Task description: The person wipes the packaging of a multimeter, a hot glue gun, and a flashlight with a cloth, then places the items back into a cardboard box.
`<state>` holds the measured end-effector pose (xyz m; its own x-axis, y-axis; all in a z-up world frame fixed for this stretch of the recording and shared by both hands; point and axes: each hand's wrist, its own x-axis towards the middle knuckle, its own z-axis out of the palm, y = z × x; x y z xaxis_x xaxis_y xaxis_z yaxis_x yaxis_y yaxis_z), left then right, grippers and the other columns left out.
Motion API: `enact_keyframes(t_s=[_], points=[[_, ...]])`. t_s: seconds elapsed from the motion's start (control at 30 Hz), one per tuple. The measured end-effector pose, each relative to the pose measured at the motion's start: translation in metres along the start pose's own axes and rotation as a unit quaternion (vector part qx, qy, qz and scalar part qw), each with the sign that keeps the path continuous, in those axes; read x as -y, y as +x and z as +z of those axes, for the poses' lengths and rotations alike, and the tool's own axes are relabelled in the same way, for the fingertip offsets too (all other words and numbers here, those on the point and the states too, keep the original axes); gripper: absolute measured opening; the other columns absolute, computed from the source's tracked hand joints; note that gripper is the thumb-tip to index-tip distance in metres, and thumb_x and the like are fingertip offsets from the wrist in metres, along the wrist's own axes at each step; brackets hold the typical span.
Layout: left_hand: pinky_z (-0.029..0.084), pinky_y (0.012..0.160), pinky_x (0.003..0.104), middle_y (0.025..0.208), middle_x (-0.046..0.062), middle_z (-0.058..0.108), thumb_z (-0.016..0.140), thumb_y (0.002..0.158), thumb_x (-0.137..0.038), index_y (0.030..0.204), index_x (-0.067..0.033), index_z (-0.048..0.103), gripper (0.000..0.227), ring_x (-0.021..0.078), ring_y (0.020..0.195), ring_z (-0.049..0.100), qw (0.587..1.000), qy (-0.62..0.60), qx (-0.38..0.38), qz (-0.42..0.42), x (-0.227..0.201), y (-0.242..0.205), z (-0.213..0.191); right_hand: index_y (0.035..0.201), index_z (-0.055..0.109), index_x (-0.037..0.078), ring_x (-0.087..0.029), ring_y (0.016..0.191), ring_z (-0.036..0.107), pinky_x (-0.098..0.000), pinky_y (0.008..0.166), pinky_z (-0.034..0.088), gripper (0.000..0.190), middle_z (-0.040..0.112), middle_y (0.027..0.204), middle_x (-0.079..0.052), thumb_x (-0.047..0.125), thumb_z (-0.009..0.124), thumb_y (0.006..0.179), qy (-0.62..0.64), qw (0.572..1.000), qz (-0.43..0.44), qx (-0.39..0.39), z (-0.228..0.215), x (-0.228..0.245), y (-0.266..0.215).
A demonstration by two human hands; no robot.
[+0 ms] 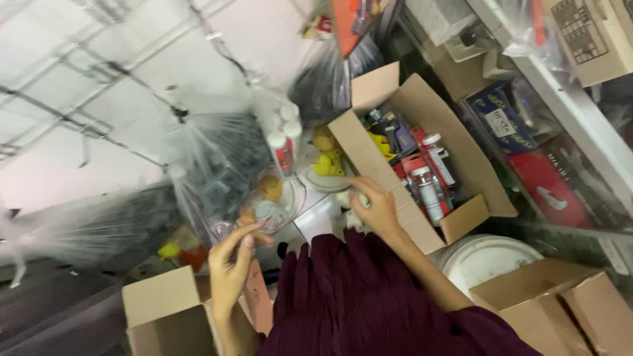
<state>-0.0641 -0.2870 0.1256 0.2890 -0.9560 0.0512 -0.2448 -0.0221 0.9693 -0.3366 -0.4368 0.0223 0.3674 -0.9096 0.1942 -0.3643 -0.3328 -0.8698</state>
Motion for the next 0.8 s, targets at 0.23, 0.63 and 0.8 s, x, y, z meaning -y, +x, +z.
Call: enact_keyframes(t_s=[0.23,0.63,0.8], points=[[0.059,0.081,0.029,0.091,0.009,0.079,0.056,0.102,-0.008,0.122,-0.0004,0.072,0.027,0.0157,0.086,0.075,0.989,-0.027,0.118,-0.083,-0.021,0.053,0.115,0.141,0.057,0.012,-0.036,0.124,0.061,-0.0460,0.095,0.052,0.051,0.061,0.142,-0.014,0.029,0.061,0.093,-0.188,0.968,0.164,-0.009,-0.039,-0.241,0.057],[0.060,0.083,0.030,0.094,0.009,0.078,0.057,0.102,-0.011,0.126,-0.0019,0.070,0.028,0.0170,0.087,0.076,0.966,0.009,0.240,-0.096,-0.035,0.092,0.203,0.157,0.013,-0.009,-0.046,0.110,0.064,-0.0523,0.090,0.052,0.112,0.063,0.122,-0.033,0.040,0.077,0.078,-0.261,0.918,0.296,-0.036,0.000,-0.373,0.119],[0.060,0.083,0.030,0.095,0.009,0.078,0.057,0.103,-0.012,0.126,-0.0024,0.069,0.029,0.0171,0.087,0.075,0.965,0.006,0.237,-0.109,-0.033,0.100,0.214,0.132,0.050,0.007,-0.046,0.105,0.066,-0.0569,0.085,0.052,0.061,0.068,0.114,-0.027,0.045,0.072,0.090,-0.234,0.898,0.372,0.020,-0.006,-0.382,0.109]])
